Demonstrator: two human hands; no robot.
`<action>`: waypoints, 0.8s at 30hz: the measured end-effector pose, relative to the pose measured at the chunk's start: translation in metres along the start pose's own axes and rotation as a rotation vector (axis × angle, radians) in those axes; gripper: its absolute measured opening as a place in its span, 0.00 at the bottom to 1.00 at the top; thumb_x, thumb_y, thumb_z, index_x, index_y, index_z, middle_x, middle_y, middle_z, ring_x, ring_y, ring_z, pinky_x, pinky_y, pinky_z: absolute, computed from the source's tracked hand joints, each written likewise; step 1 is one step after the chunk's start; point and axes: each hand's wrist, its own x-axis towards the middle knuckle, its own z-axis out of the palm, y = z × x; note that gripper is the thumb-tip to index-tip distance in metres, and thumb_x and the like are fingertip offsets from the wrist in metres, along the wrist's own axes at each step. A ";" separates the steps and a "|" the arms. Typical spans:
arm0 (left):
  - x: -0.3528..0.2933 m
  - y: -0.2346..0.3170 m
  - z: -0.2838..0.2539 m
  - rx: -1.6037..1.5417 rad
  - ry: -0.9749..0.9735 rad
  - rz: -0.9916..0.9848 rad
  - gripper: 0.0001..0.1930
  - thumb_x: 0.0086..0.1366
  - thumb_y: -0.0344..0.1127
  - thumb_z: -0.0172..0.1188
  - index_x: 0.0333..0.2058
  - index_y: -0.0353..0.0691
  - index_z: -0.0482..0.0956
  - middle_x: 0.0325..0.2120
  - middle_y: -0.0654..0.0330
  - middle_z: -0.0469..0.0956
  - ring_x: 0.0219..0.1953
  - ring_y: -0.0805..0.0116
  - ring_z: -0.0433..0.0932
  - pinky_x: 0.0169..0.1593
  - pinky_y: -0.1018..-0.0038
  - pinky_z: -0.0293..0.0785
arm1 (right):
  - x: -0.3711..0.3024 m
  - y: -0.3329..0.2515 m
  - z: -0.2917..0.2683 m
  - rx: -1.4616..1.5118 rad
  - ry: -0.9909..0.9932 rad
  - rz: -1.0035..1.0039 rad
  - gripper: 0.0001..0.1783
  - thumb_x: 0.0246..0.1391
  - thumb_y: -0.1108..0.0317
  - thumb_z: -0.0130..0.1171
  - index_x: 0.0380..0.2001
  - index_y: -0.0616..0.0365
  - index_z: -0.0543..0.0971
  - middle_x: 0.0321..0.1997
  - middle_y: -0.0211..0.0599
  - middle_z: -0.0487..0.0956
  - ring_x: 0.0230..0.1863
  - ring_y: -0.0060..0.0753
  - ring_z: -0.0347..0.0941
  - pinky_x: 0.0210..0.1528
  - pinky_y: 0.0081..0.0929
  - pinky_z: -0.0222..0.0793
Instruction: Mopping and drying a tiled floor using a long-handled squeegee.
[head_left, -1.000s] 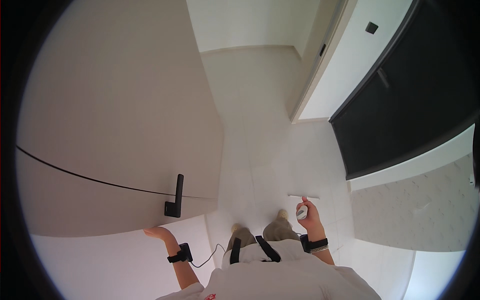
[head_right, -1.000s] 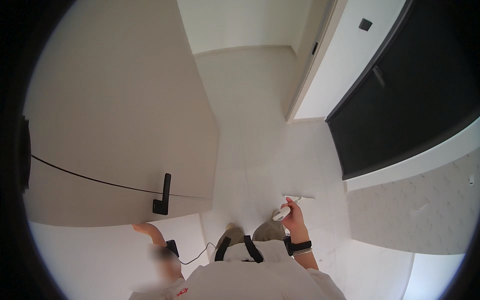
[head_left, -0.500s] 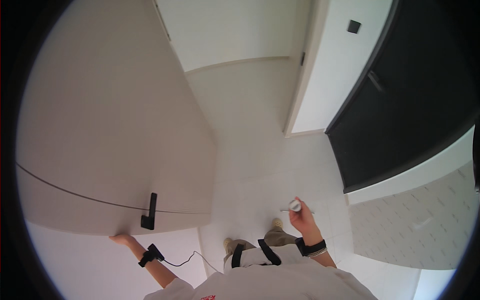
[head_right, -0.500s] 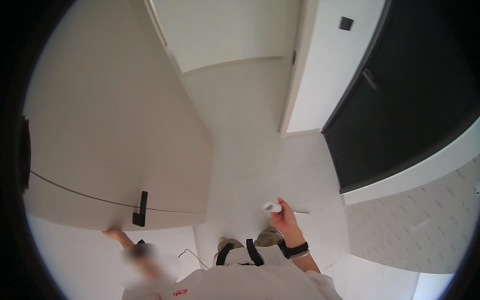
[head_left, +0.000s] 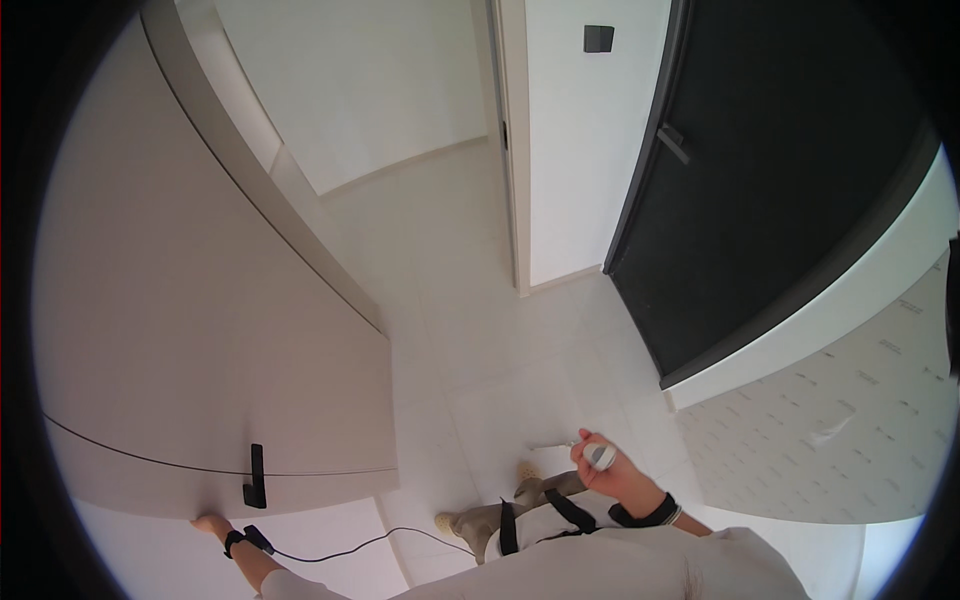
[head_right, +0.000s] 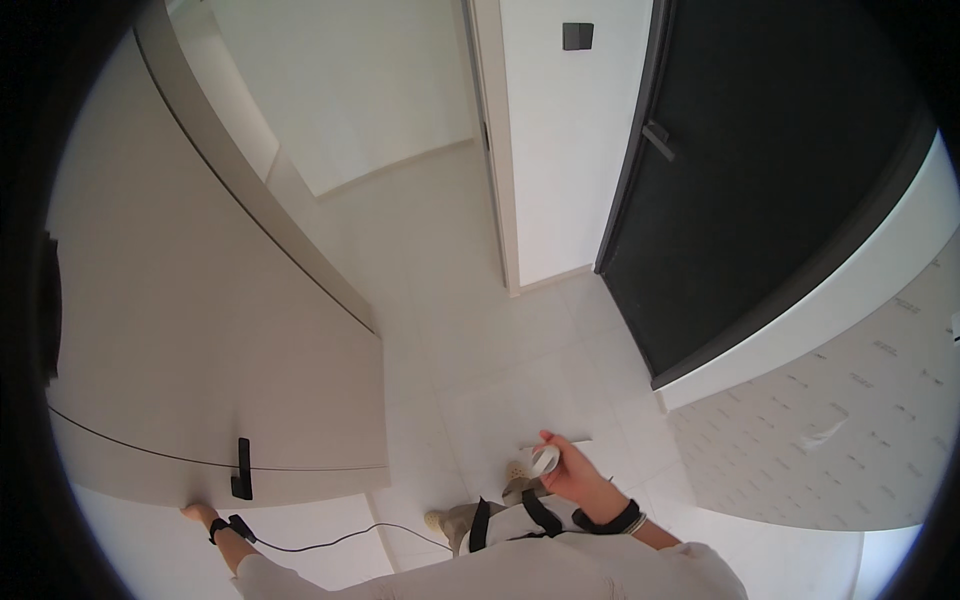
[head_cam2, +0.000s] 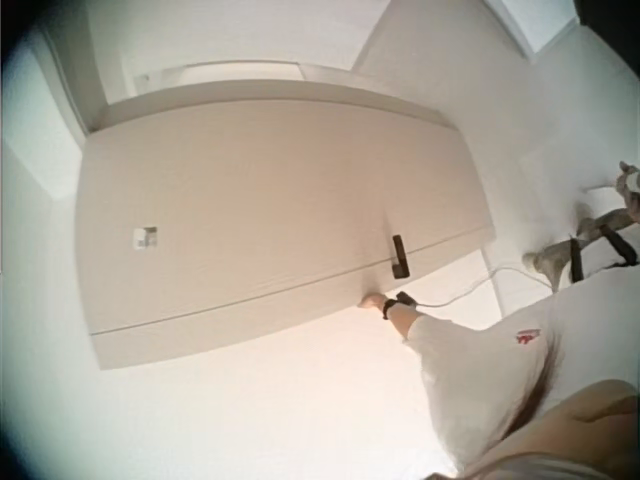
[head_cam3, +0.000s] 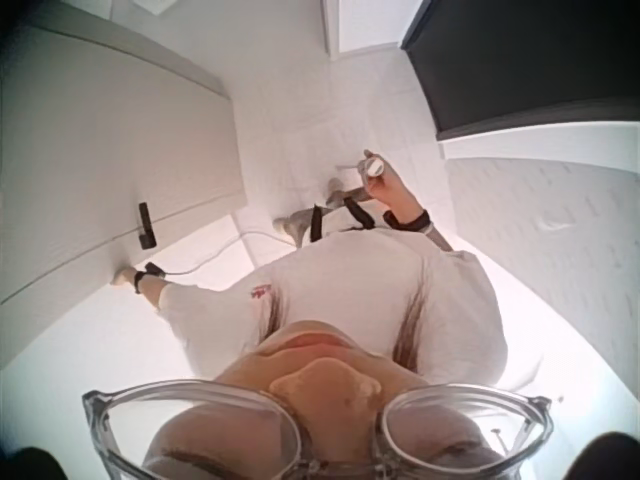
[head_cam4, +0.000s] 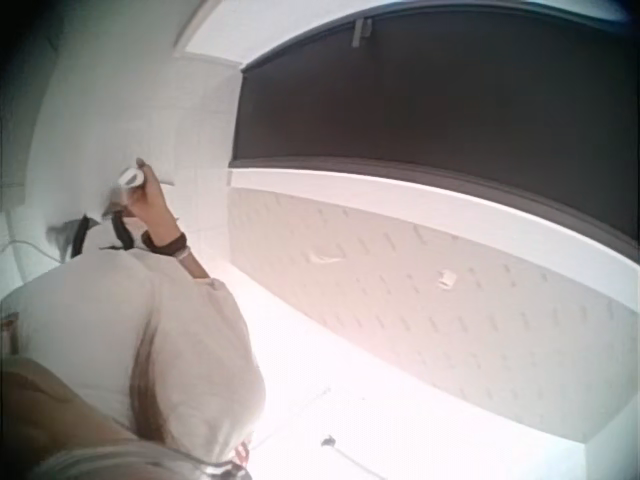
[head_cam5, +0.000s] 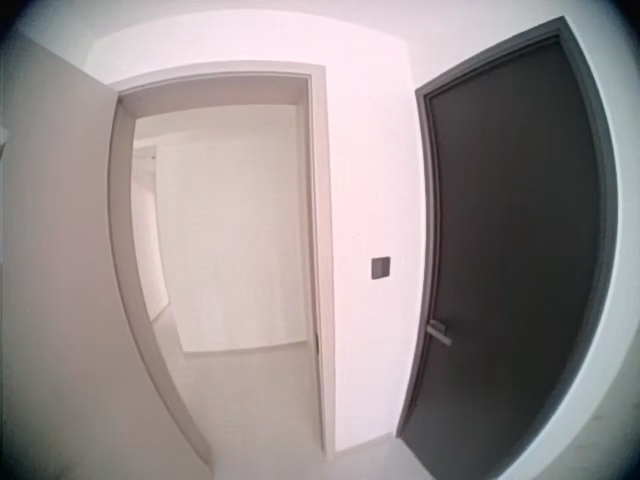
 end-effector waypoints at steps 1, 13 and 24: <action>0.042 0.013 -0.026 0.159 0.039 0.200 0.20 0.56 0.39 0.36 0.39 0.27 0.65 0.39 0.46 0.67 0.37 0.55 0.68 0.42 0.64 0.64 | 0.005 0.000 0.007 0.135 -0.032 0.084 0.05 0.46 0.71 0.47 0.30 0.54 0.68 0.22 0.29 0.66 0.26 0.22 0.65 0.25 0.19 0.69; -0.198 0.090 -0.031 0.448 -0.102 0.403 0.17 0.57 0.37 0.33 0.29 0.28 0.65 0.27 0.49 0.69 0.28 0.61 0.66 0.33 0.65 0.64 | -0.035 0.012 0.072 0.196 -0.161 -0.002 0.05 0.47 0.68 0.47 0.27 0.55 0.72 0.23 0.30 0.67 0.26 0.21 0.68 0.24 0.16 0.70; -0.338 0.027 -0.016 0.529 -1.060 0.571 0.10 0.53 0.34 0.43 0.30 0.33 0.66 0.30 0.51 0.68 0.34 0.57 0.64 0.40 0.67 0.58 | -0.047 0.040 0.046 0.195 -0.142 -0.056 0.07 0.49 0.65 0.45 0.31 0.52 0.69 0.22 0.28 0.66 0.25 0.20 0.67 0.21 0.15 0.69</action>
